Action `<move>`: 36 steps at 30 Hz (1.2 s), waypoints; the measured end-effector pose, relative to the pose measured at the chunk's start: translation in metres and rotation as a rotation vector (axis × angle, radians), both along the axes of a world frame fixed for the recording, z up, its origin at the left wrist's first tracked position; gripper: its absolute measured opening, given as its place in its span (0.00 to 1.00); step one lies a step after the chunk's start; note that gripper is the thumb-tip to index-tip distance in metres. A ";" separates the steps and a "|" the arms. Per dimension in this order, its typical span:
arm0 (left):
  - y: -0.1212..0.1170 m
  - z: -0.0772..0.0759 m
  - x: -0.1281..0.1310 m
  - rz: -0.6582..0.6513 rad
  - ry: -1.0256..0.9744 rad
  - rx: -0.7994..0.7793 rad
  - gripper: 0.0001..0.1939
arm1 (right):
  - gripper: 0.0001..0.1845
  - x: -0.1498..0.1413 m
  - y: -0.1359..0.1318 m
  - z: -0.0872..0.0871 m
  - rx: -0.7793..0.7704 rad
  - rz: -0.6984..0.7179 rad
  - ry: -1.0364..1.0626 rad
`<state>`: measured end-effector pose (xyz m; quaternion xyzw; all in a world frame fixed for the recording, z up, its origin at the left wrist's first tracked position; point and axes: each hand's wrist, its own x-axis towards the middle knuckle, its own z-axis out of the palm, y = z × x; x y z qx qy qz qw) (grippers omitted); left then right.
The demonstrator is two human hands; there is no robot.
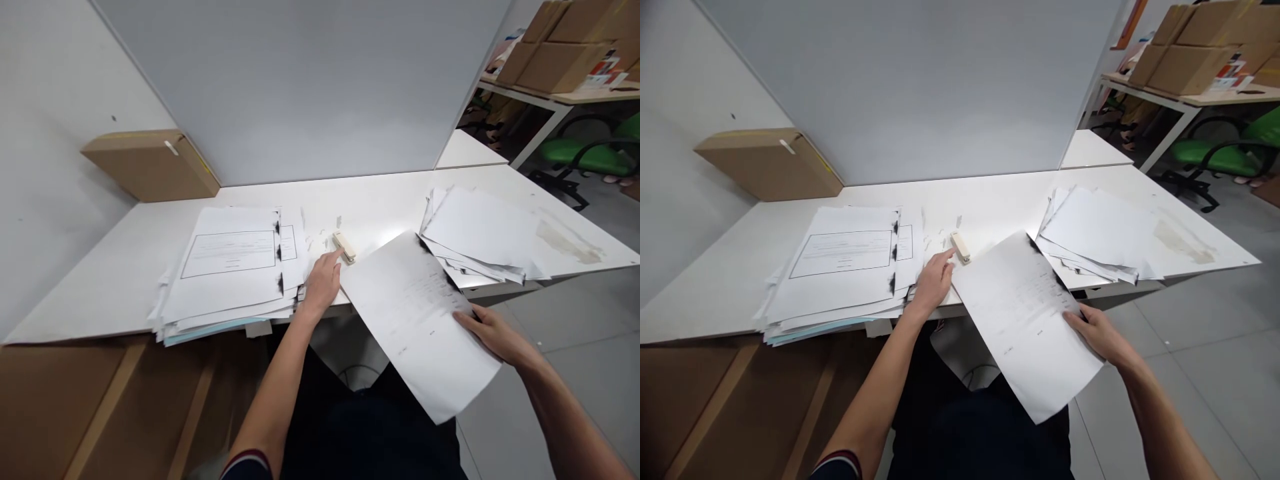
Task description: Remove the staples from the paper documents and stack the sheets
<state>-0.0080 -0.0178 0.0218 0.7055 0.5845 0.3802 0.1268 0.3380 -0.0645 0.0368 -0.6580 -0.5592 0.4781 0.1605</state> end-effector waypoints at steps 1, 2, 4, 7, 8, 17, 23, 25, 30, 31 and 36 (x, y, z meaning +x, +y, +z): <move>0.005 -0.004 0.001 -0.005 0.026 0.011 0.22 | 0.18 0.000 -0.004 -0.001 -0.037 -0.024 0.036; 0.009 -0.007 0.001 -0.011 0.049 0.012 0.23 | 0.18 0.000 -0.006 -0.001 -0.066 -0.040 0.059; 0.015 -0.014 0.001 -0.015 0.078 0.007 0.24 | 0.17 0.001 -0.006 0.002 -0.095 -0.053 0.065; 0.018 -0.022 0.001 -0.014 0.083 0.021 0.24 | 0.16 0.004 -0.002 0.007 -0.098 -0.059 0.018; 0.019 -0.024 0.001 -0.013 0.074 0.026 0.24 | 0.17 0.005 0.000 0.009 -0.098 -0.059 0.009; 0.018 -0.026 0.000 -0.018 0.054 0.035 0.26 | 0.17 -0.004 0.010 0.012 -0.120 -0.082 0.013; 0.018 -0.029 0.001 0.003 0.107 0.047 0.27 | 0.16 -0.005 0.008 0.012 -0.163 -0.084 0.037; 0.018 -0.028 0.001 0.007 0.121 0.051 0.28 | 0.14 -0.002 0.009 0.017 -0.135 -0.105 0.031; 0.012 -0.024 0.005 -0.007 0.167 0.098 0.27 | 0.07 0.019 0.029 0.045 0.054 -0.394 -0.160; 0.009 -0.023 0.007 -0.012 0.163 0.124 0.27 | 0.06 0.026 0.038 0.050 0.098 -0.433 -0.168; -0.022 -0.009 0.007 0.014 0.107 0.277 0.22 | 0.04 0.067 0.099 0.056 0.351 -0.469 -0.252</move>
